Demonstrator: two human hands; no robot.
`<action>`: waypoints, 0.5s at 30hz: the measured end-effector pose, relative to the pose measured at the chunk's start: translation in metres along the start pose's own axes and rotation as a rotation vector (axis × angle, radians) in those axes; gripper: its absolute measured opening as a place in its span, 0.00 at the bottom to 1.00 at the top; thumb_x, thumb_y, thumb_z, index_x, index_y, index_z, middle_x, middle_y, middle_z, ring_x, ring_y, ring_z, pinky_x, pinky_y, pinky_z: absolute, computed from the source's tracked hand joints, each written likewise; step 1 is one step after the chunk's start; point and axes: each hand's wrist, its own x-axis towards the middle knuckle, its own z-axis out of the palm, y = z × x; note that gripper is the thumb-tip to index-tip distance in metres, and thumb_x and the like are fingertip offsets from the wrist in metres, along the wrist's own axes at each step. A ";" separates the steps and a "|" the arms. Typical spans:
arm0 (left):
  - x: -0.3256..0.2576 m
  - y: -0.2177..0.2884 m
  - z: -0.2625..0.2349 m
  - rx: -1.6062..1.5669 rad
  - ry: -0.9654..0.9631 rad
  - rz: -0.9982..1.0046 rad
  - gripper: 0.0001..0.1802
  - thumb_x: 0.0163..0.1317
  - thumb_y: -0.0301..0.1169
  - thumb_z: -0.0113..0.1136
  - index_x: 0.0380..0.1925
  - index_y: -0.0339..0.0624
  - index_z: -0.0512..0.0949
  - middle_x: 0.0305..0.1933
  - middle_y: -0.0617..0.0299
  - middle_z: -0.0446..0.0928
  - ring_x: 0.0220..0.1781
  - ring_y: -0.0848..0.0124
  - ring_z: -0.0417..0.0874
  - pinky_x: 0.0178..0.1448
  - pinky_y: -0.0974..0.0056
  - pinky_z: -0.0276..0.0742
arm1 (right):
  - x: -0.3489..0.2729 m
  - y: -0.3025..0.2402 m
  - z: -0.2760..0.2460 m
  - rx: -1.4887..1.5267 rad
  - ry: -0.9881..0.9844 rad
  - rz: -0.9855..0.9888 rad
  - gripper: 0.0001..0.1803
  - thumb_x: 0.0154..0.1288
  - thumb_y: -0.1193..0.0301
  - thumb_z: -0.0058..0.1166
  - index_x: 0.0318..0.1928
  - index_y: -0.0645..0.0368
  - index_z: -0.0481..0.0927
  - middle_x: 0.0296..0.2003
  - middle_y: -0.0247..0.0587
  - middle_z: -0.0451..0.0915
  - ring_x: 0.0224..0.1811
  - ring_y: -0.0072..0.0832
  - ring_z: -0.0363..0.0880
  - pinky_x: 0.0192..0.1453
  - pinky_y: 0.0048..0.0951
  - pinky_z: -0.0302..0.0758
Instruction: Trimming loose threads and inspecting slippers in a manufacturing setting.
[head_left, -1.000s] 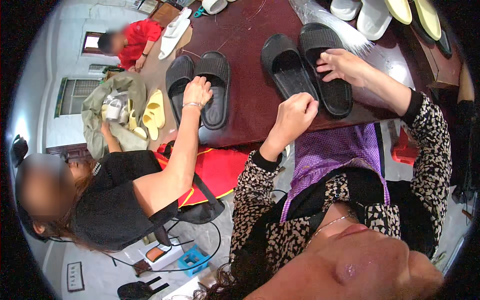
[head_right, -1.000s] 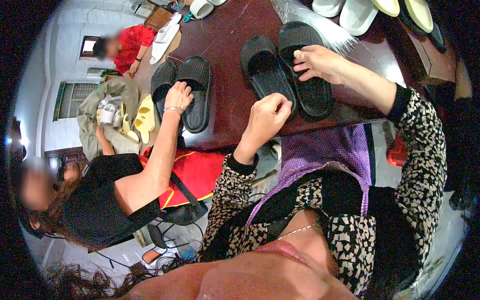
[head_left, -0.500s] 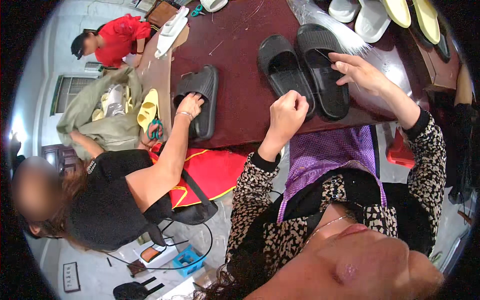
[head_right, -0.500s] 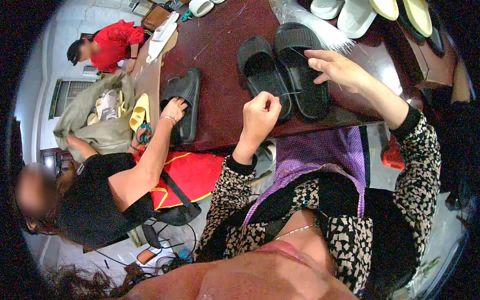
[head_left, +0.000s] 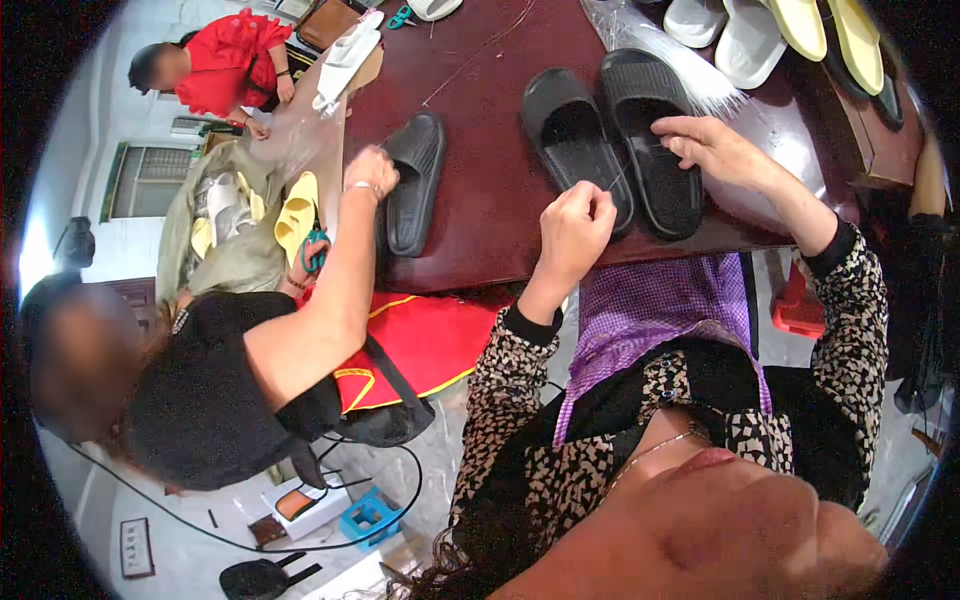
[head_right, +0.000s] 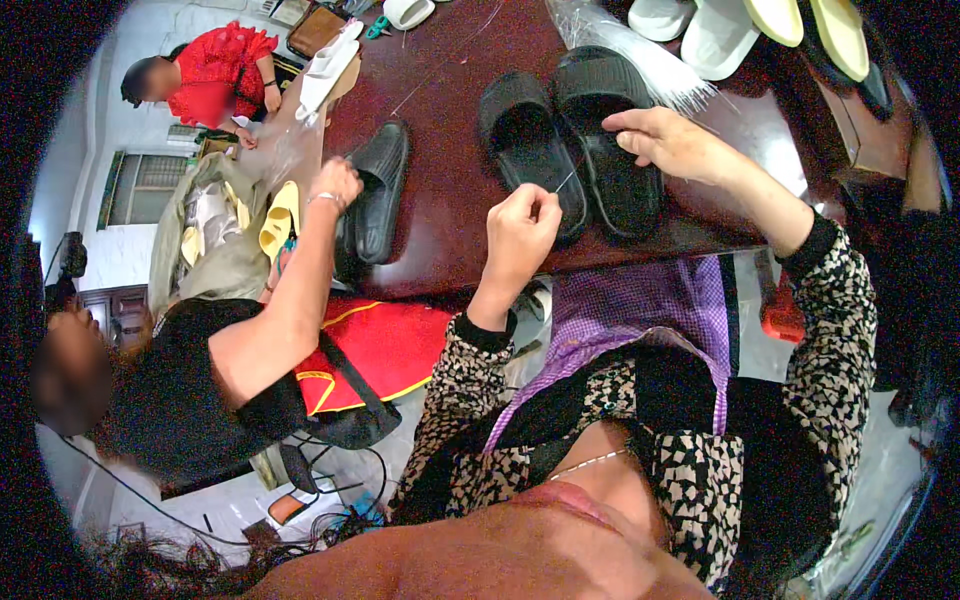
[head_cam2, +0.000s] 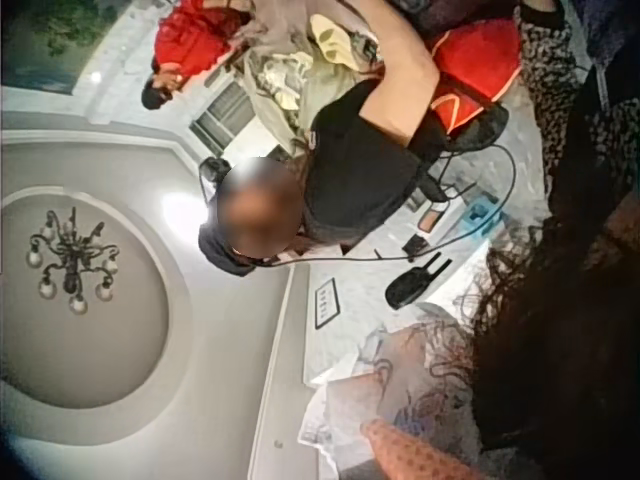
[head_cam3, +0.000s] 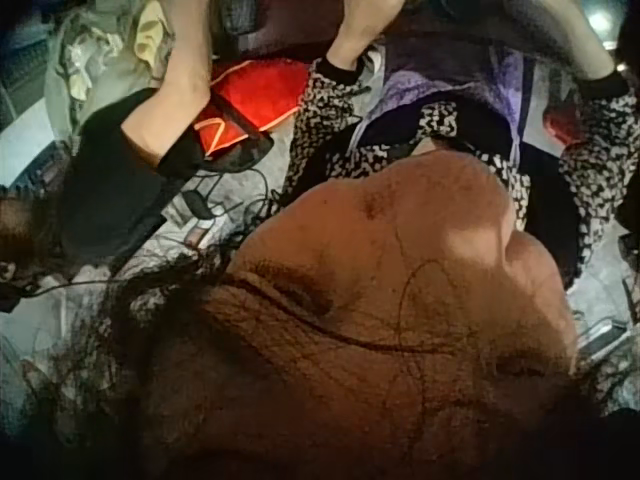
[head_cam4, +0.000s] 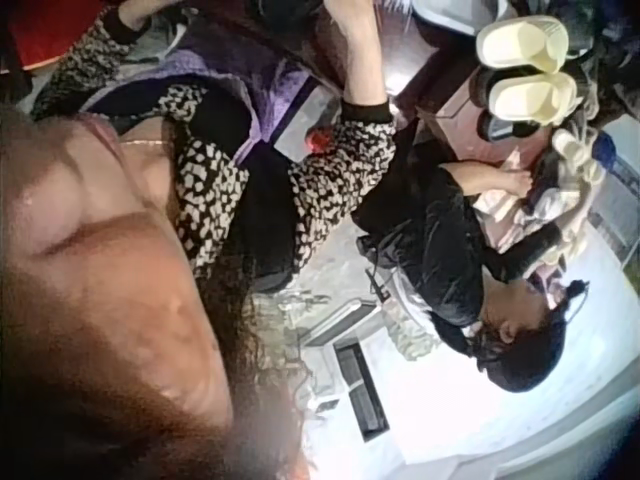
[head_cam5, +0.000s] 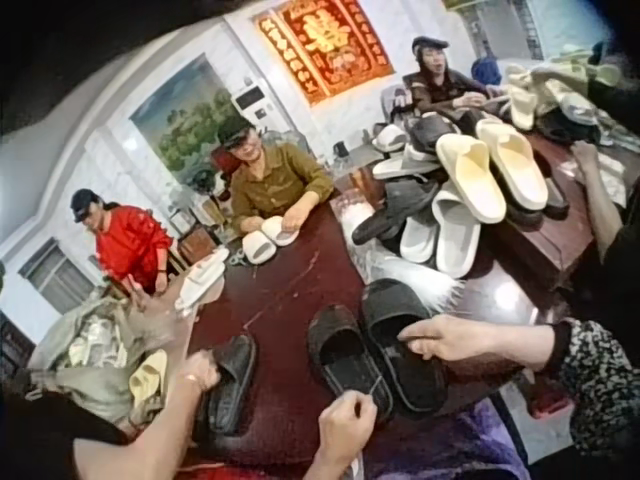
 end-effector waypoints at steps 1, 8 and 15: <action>0.005 0.000 0.004 0.013 0.018 0.046 0.07 0.51 0.25 0.57 0.20 0.37 0.70 0.19 0.52 0.73 0.22 0.57 0.77 0.26 0.59 0.71 | 0.001 -0.005 -0.003 0.021 -0.013 0.029 0.18 0.68 0.68 0.41 0.55 0.64 0.69 0.41 0.40 0.76 0.35 0.21 0.75 0.37 0.22 0.74; 0.036 -0.011 0.025 0.156 0.038 0.199 0.08 0.53 0.28 0.55 0.20 0.37 0.70 0.21 0.51 0.74 0.25 0.53 0.77 0.29 0.54 0.72 | 0.029 -0.034 -0.040 0.025 0.176 -0.030 0.12 0.65 0.68 0.45 0.42 0.65 0.75 0.29 0.30 0.77 0.29 0.16 0.73 0.30 0.20 0.73; 0.051 -0.016 0.032 0.094 0.048 0.286 0.07 0.52 0.27 0.57 0.20 0.37 0.72 0.21 0.51 0.74 0.25 0.53 0.78 0.29 0.56 0.72 | 0.094 0.011 -0.083 -0.634 0.448 -0.314 0.11 0.56 0.68 0.54 0.36 0.62 0.79 0.26 0.41 0.79 0.28 0.30 0.78 0.31 0.31 0.73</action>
